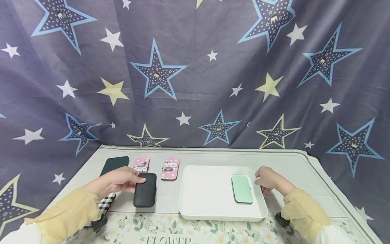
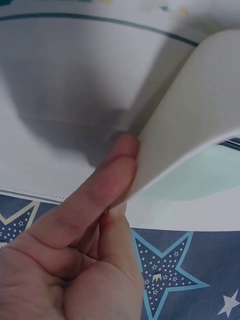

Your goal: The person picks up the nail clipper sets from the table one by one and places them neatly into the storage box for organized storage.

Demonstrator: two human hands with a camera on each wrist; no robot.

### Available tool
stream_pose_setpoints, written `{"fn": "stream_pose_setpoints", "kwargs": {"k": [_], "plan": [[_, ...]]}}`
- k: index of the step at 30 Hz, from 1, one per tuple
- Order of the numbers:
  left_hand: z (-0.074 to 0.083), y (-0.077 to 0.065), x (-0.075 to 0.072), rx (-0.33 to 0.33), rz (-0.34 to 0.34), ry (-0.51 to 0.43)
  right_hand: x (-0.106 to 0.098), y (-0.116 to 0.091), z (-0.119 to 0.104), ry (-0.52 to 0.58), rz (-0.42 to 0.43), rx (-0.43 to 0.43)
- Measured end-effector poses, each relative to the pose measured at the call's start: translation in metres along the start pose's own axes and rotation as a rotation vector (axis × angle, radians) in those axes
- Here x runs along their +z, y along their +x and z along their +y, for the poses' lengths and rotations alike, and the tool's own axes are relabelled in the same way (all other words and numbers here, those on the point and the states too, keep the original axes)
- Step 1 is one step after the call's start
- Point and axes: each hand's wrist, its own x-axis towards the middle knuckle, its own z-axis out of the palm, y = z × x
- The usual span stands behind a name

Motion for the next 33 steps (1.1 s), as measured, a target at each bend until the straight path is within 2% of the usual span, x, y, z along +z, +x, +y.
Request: {"fn": "stream_pose_setpoints", "kwargs": {"k": [7,12,18,24,33], "plan": [[0.022,0.009,0.018,0.044,-0.021,0.001,-0.001,-0.001,-0.001,0.013,-0.001,0.015],[0.038,0.013,0.033,0.05,-0.04,-0.009,-0.002,-0.001,-0.002,0.018,-0.005,0.014],[0.059,0.024,0.052,0.065,-0.035,0.045,-0.002,-0.001,-0.001,0.028,-0.011,0.019],[0.076,0.039,0.078,0.094,-0.018,0.08,-0.003,0.0,0.0,0.017,-0.014,0.02],[0.089,0.06,0.124,0.098,-0.025,0.101,-0.003,0.001,0.0,0.026,-0.016,0.031]]}}
